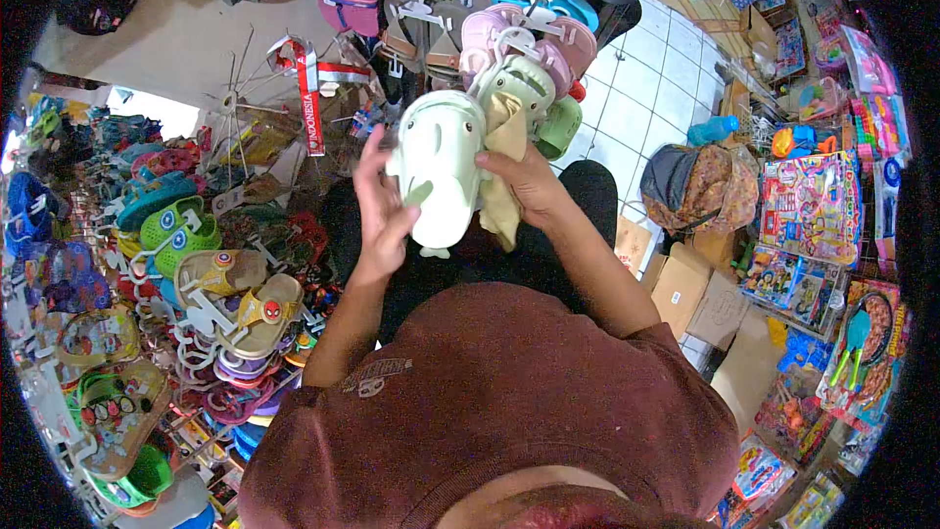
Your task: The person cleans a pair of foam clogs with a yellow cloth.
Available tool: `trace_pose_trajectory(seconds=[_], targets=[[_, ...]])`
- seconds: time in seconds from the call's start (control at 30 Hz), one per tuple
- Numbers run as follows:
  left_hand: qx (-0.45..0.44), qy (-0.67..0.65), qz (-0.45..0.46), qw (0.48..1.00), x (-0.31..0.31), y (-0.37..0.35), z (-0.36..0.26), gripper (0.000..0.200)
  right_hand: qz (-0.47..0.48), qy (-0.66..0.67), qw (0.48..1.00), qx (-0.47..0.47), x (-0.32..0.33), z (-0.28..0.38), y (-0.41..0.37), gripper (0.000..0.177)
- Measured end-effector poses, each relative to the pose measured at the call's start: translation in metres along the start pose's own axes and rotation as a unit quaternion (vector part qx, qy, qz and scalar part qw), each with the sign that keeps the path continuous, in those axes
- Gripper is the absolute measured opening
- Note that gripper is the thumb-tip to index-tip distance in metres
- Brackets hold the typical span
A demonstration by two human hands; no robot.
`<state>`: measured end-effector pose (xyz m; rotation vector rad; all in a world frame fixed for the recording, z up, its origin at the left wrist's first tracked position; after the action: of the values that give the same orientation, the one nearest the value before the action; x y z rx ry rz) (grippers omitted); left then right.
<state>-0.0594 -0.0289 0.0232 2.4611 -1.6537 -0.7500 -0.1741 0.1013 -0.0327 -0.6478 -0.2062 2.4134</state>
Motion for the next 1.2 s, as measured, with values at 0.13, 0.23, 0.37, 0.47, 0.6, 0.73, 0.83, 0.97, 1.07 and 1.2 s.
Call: trace_pose_trajectory(seconds=[0.13, 0.23, 0.37, 0.47, 0.6, 0.73, 0.83, 0.97, 1.07, 1.2], targets=[[0.178, -0.053, -0.174, 0.967, 0.004, 0.011, 0.033, 0.043, -0.052, -0.185, 0.979, 0.072, 0.013, 0.022, 0.001, 0.064], [0.169, -0.014, -0.203, 0.964, 0.019, 0.023, 0.033, 0.044, -0.172, -0.372, 0.894, 0.179, 0.019, 0.068, -0.005, 0.067], [0.11, 0.101, -0.224, 0.963, 0.052, 0.048, 0.039, 0.045, -0.393, -0.466, 0.767, 0.198, 0.067, 0.13, -0.002, 0.064], [0.094, 0.127, -0.222, 0.962, 0.069, 0.072, 0.062, 0.049, -0.385, -0.557, 0.715, 0.176, 0.073, 0.145, 0.019, 0.057], [0.067, 0.164, -0.141, 0.974, 0.076, 0.102, 0.098, 0.053, -0.363, -0.562, 0.722, 0.178, 0.071, 0.143, 0.034, 0.052], [0.112, 0.108, -0.11, 0.982, 0.071, 0.12, 0.109, 0.053, -0.349, -0.521, 0.741, 0.241, 0.075, 0.138, 0.043, 0.047], [0.119, 0.146, -0.137, 0.973, 0.068, 0.128, 0.103, 0.05, -0.331, -0.486, 0.767, 0.257, 0.083, 0.129, 0.049, 0.041], [0.116, 0.101, -0.194, 0.969, 0.076, 0.133, 0.109, 0.05, -0.285, -0.442, 0.809, 0.262, 0.09, 0.126, 0.051, 0.035], [0.104, 0.102, -0.192, 0.971, 0.076, 0.131, 0.107, 0.052, -0.276, -0.436, 0.81, 0.278, 0.08, 0.139, 0.042, 0.033], [0.113, 0.019, -0.177, 0.978, 0.065, 0.123, 0.104, 0.058, -0.279, -0.402, 0.838, 0.242, 0.082, 0.137, 0.039, 0.034]])
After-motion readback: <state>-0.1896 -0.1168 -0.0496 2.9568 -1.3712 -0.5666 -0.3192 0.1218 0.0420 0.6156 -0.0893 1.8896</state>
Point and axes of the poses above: each hand's wrist, its own y-axis towards the middle knuckle, its own x-axis out of the back of the hand, z = x × y, the point moved 7 cm from there along y, towards the middle knuckle, and after that the axes turned 14 degrees about -y, right-handed, at the moved point
